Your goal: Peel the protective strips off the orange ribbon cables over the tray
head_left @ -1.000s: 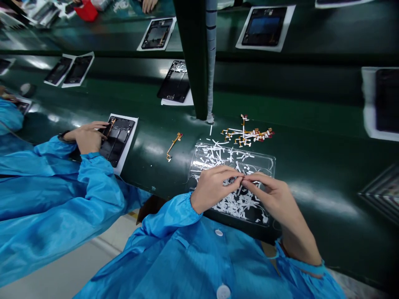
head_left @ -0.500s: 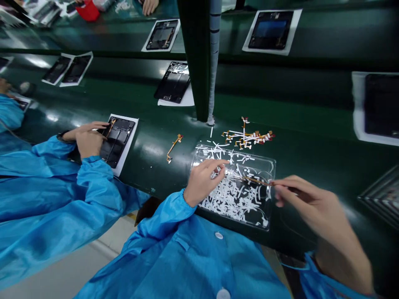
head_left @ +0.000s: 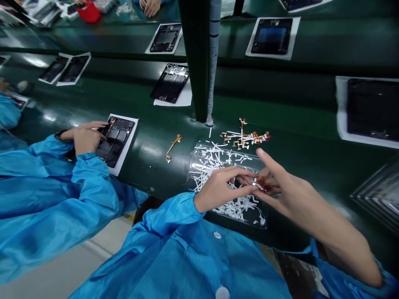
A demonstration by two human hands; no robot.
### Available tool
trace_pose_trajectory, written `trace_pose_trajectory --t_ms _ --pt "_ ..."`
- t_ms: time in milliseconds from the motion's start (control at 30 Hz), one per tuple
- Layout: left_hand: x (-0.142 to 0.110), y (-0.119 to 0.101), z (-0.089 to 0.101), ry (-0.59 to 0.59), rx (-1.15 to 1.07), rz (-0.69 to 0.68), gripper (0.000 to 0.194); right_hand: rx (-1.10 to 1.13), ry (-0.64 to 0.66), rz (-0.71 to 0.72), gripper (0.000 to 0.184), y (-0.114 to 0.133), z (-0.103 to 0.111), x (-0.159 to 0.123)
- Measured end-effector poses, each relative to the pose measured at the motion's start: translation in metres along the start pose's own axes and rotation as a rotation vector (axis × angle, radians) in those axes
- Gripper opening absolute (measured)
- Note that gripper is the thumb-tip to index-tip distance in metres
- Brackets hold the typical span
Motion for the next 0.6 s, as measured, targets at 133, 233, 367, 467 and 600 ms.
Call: trace_pose_trajectory --t_ms 133,233,367,467,600 --pt "-0.001 0.008 0.002 0.029 -0.065 0.130 0.024 0.025 -0.061 0.014 0.079 -0.003 -0.010 0.006" --pt "-0.002 0.013 0.002 0.043 -0.149 0.158 0.021 0.067 -0.059 0.023 0.078 -0.005 -0.013 0.007" --pt "-0.003 0.019 -0.001 -0.126 -0.238 0.107 0.019 0.268 -0.087 -0.059 0.083 -0.006 -0.017 0.004" --pt "-0.004 0.025 -0.004 -0.279 -0.325 0.099 0.019 0.365 -0.178 -0.162 0.080 -0.008 -0.024 -0.003" --pt "-0.007 0.029 -0.004 -0.319 -0.320 0.115 0.021 0.247 -0.231 -0.155 0.018 -0.006 -0.031 -0.008"
Point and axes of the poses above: each hand's wrist, its own x-axis towards the middle knuckle, its own z-axis out of the back of the hand, y = z × x, the point moved 3 cm from there along x, towards the middle knuckle, and after that the axes turned 4 degrees about -z, right-handed, at the moved point
